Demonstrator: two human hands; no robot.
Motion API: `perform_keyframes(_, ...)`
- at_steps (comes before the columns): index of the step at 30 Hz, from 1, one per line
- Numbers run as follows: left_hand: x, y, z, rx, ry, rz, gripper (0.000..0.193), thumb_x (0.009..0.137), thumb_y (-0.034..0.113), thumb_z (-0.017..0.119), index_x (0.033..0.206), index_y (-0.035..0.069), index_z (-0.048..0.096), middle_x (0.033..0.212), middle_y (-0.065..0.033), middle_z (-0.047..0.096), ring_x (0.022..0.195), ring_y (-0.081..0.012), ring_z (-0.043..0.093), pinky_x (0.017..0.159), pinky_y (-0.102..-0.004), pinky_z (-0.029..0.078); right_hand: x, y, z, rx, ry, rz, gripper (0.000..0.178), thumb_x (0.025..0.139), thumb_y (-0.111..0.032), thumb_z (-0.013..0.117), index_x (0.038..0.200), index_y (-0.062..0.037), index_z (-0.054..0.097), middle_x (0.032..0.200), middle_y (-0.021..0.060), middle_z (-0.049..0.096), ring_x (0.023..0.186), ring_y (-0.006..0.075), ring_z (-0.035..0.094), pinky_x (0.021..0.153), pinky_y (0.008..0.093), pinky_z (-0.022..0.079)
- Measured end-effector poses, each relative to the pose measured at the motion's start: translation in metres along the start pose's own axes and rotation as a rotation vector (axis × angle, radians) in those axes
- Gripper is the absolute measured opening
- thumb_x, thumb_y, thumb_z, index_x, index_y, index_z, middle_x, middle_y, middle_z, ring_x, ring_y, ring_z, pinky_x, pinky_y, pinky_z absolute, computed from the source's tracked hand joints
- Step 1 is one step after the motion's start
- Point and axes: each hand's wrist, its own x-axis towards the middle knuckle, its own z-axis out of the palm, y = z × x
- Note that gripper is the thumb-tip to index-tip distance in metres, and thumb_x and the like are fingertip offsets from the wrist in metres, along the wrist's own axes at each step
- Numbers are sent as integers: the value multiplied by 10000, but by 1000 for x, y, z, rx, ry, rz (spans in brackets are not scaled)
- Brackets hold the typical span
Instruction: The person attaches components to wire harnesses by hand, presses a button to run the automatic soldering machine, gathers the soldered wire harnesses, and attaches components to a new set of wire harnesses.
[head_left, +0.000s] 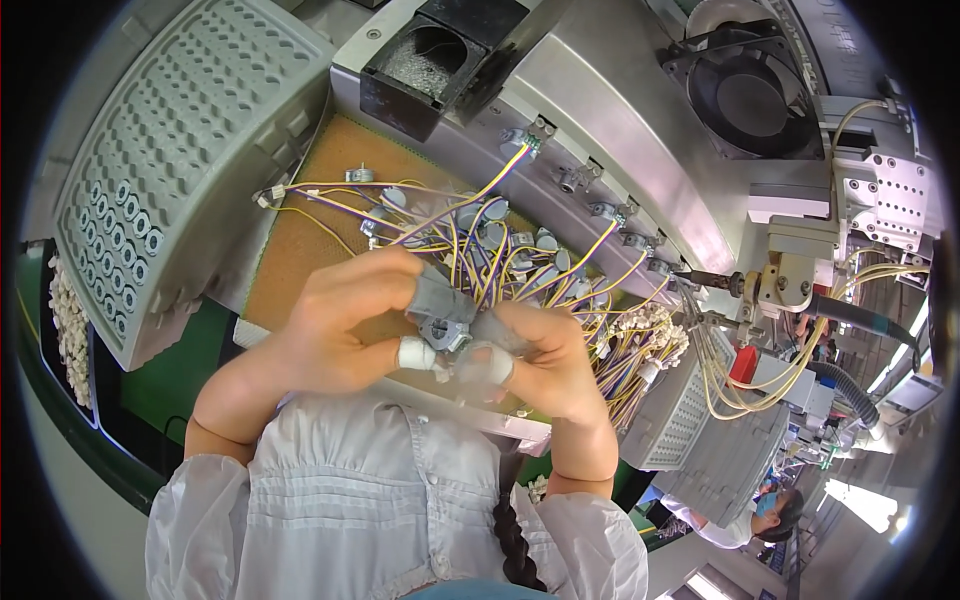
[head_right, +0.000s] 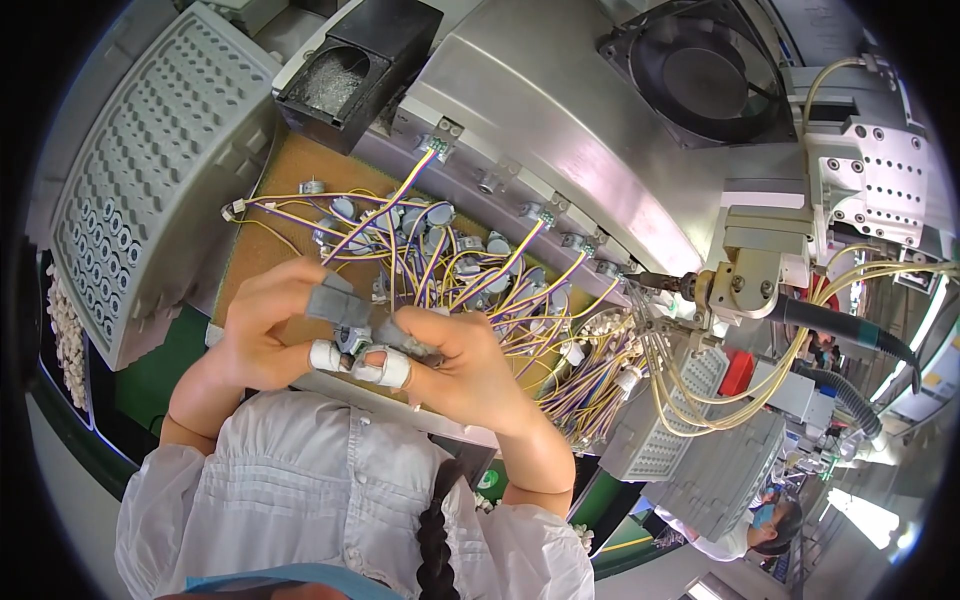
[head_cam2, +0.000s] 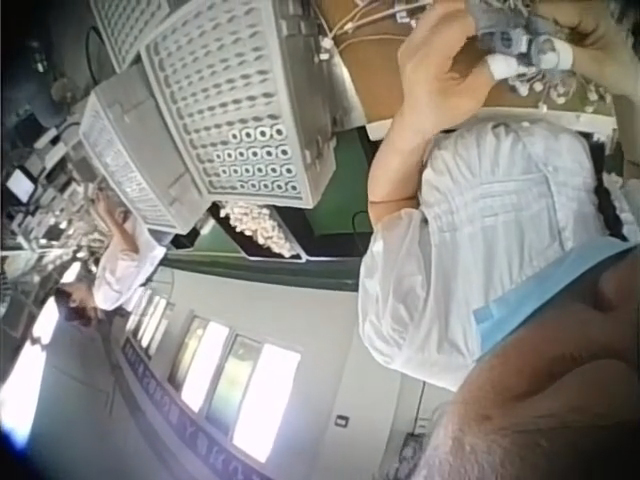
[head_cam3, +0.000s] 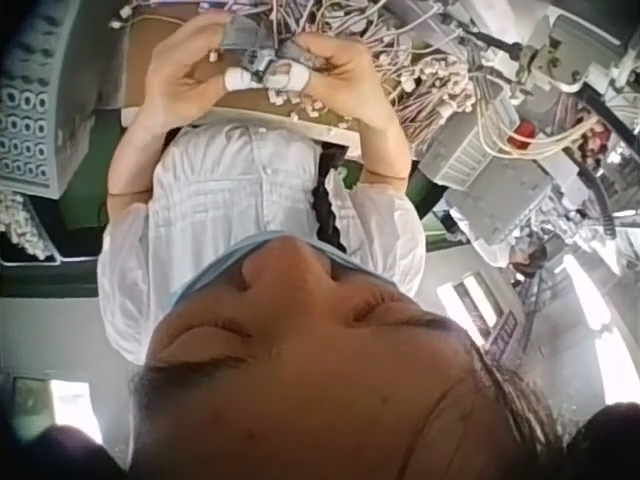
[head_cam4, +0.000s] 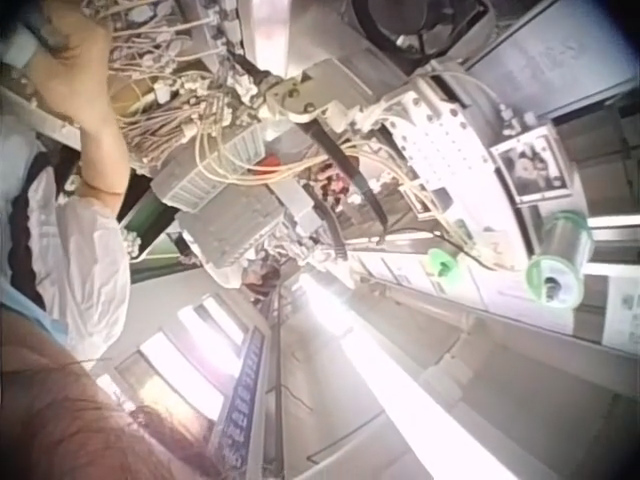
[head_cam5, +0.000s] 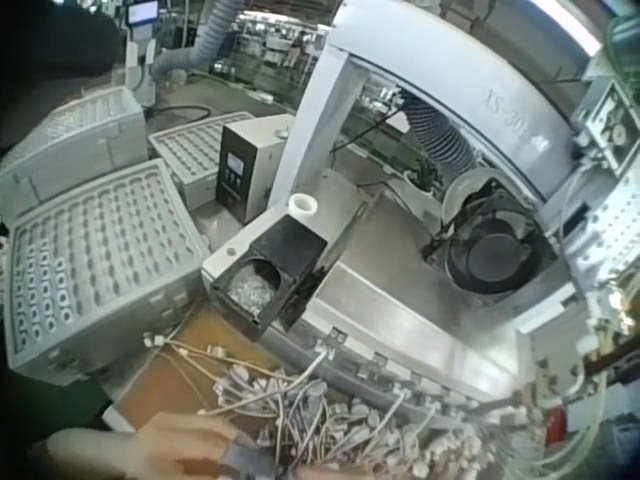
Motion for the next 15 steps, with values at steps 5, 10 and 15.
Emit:
perform_keyframes(5,-1,1,-2,300,-29,199,249,600,-45,663,842,-9,621,876,-105,602,645,-274,611,559,-326,496,5,18,-4,138,-80,1,122,848,-119,693,842,1,672,606,15,615,505,47,562,420,204,441)
perform_keyframes(10,14,-8,-19,148,-236,118,239,620,1,687,850,13,627,888,-95,589,715,-272,598,598,-342,478,9,25,-4,124,-31,18,165,832,-102,700,937,16,651,750,60,661,583,82,610,456,224,498)
perform_keyframes(15,14,-26,0,20,-94,-7,349,667,161,805,950,49,634,1000,-62,531,886,-194,529,708,-295,431,14,23,-1,239,8,11,223,884,-168,639,998,20,601,759,78,646,587,125,622,459,244,513)
